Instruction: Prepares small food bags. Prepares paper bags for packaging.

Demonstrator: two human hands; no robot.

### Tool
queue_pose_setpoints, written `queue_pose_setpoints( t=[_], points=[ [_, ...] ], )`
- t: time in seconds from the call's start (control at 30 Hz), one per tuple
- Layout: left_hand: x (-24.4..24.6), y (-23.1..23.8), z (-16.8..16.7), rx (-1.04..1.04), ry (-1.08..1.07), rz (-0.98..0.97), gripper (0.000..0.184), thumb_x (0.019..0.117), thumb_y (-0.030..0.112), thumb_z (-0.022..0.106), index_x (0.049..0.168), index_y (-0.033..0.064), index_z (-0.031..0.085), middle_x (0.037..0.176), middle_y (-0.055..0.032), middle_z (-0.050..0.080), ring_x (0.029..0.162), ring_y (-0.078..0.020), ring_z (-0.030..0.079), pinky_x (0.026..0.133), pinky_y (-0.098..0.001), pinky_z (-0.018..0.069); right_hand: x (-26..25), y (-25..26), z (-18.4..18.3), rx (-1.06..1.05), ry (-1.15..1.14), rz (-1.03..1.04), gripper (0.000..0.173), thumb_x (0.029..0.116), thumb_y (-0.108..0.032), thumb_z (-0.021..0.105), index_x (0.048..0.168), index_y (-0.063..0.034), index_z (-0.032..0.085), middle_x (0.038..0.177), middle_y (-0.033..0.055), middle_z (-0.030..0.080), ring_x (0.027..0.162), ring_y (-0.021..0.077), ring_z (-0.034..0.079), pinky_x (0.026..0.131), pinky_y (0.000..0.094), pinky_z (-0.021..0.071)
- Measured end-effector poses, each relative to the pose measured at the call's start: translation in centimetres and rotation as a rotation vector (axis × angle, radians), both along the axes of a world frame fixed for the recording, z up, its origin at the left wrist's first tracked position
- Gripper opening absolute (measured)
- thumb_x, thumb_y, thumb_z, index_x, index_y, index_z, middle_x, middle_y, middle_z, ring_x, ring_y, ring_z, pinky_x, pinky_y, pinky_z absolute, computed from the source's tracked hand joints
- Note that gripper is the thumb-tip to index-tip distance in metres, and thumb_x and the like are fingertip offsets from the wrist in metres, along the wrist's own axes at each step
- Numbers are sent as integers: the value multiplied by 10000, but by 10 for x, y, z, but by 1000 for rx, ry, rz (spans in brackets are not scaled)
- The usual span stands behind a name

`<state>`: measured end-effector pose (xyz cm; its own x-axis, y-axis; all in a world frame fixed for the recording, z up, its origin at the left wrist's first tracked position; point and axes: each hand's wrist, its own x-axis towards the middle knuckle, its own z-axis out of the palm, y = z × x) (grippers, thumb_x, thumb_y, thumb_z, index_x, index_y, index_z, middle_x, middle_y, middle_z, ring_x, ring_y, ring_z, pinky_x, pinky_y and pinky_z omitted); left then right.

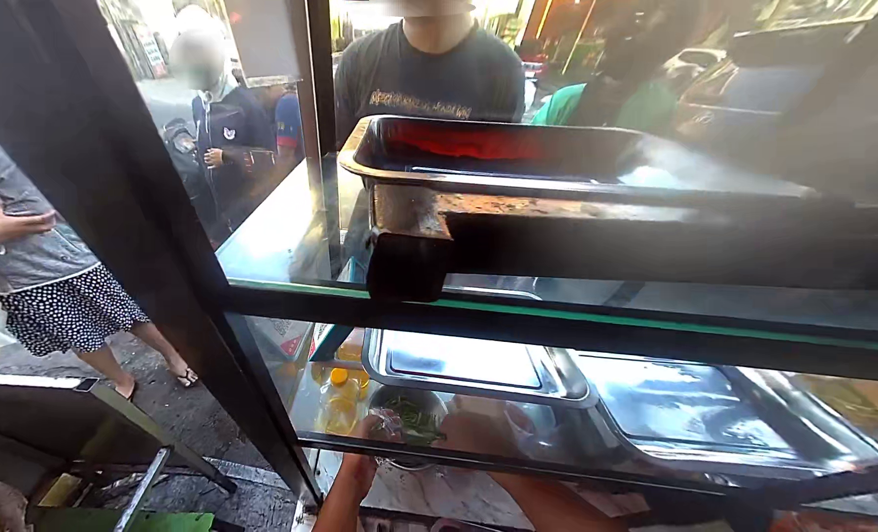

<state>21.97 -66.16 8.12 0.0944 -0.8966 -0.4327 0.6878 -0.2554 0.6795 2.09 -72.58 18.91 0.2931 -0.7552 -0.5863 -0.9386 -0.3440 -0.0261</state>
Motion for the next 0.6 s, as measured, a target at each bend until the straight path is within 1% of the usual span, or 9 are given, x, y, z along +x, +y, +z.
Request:
queue_pose_setpoints(
  t=[0.07, 0.1, 0.17, 0.23, 0.3, 0.37, 0.5, 0.57, 0.6],
  points=[
    [3, 2, -1, 12, -26, 11, 403, 1099, 275, 387, 1244, 21, 663, 1101, -171, 730, 922, -254, 709, 783, -399, 586, -16, -8, -5, 21, -43, 49, 625, 961, -630, 525, 1128, -60, 721, 1193, 232, 698, 1152, 441, 654, 923, 700, 501],
    [4, 3, 1, 22, -38, 19, 410, 1102, 292, 391, 1233, 26, 674, 1086, -168, 733, 917, -254, 708, 785, -404, 585, -23, -9, -1, 12, -72, 60, 604, 968, -627, 514, 1126, -85, 728, 1188, 209, 705, 1156, 421, 657, 930, 691, 502],
    [6, 5, 5, 56, -78, 33, 400, 1101, 318, 419, 1204, 45, 693, 1049, -153, 742, 901, -251, 715, 787, -414, 590, -38, -5, 14, -31, -155, 43, 559, 969, -637, 491, 1145, -170, 743, 1172, 150, 725, 1141, 373, 674, 927, 675, 510],
    [7, 6, 7, 77, -116, 54, 374, 1089, 331, 455, 1160, 57, 700, 976, -133, 736, 846, -239, 702, 749, -412, 583, -49, -2, 25, -90, -260, 46, 529, 976, -652, 484, 1161, -228, 742, 1116, 99, 745, 1091, 319, 697, 917, 626, 533],
    [9, 9, 7, 94, -106, 38, 377, 1093, 351, 450, 1154, 57, 679, 946, -124, 724, 822, -234, 696, 735, -415, 585, -56, 2, 26, -112, -358, 96, 504, 997, -635, 487, 1173, -231, 732, 1076, 81, 748, 1053, 283, 707, 922, 581, 546],
    [10, 10, 7, 108, -58, -3, 397, 1095, 381, 436, 1170, 52, 645, 952, -129, 712, 845, -248, 695, 764, -444, 587, -59, 5, 22, -121, -415, 112, 491, 997, -633, 499, 1159, -230, 728, 1053, 64, 747, 1035, 259, 710, 922, 566, 553],
    [7, 9, 12, 130, -68, -74, 434, 1079, 433, 470, 1153, 42, 643, 939, -135, 716, 844, -255, 705, 776, -444, 592, -64, 9, 23, -169, -407, 116, 470, 991, -634, 499, 1216, -284, 718, 1108, 26, 754, 1081, 230, 705, 959, 557, 544],
    [8, 8, 10, 116, -83, -71, 445, 1079, 443, 464, 1130, 41, 650, 905, -133, 712, 803, -245, 698, 749, -425, 588, -66, 9, 25, -180, -418, 115, 459, 995, -620, 508, 1248, -297, 715, 1143, 15, 752, 1112, 218, 696, 992, 546, 532],
    [9, 7, 8, 101, -84, -85, 452, 1080, 444, 459, 1132, 41, 658, 906, -135, 717, 800, -243, 701, 747, -419, 591, -66, 8, 26, -173, -398, 132, 429, 998, -590, 522, 1257, -304, 710, 1159, 13, 750, 1127, 224, 693, 997, 557, 530]
  ],
)
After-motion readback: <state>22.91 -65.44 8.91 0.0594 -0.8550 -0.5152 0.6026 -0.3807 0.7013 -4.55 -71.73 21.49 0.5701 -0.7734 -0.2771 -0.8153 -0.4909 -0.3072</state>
